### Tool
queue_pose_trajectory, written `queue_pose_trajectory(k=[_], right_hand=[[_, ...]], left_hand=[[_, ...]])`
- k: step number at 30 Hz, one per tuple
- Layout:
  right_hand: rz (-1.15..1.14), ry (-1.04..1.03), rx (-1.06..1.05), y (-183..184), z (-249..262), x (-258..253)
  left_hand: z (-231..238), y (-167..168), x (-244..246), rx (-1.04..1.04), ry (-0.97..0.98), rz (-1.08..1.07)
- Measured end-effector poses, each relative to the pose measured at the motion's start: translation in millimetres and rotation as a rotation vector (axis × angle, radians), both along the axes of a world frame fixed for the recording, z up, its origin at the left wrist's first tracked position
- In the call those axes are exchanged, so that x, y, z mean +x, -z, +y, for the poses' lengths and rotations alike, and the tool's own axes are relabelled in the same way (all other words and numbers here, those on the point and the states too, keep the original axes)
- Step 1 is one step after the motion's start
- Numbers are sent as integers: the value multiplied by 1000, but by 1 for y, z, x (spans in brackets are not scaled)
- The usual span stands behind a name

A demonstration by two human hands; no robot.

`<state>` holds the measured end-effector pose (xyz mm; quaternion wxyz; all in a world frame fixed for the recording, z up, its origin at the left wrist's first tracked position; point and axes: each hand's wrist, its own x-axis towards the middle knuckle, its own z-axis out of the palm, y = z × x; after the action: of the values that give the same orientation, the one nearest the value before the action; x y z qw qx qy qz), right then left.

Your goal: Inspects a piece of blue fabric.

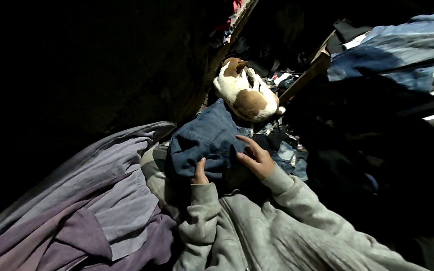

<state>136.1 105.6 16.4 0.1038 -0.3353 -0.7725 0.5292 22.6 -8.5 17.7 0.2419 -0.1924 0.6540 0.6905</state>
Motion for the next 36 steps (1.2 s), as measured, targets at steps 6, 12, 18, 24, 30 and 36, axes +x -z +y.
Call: queue_pose_trajectory(k=[6,12,18,24,30,36], right_hand=[[-221,168,-78,30,23,1],[-252,287,-509,51,49,1],[2,409,-551,41,65,-22],[282,206,-350,17,77,-70],[183,146,-120,16,84,-71],[-41,182,149,15,51,-5]], left_hand=[[0,5,1,17,84,-135],[2,17,-4,106,170,-240],[-2,5,0,103,436,-118],[-6,0,-11,203,477,-97],[2,-4,-12,133,342,15],[5,-15,-3,291,425,8]])
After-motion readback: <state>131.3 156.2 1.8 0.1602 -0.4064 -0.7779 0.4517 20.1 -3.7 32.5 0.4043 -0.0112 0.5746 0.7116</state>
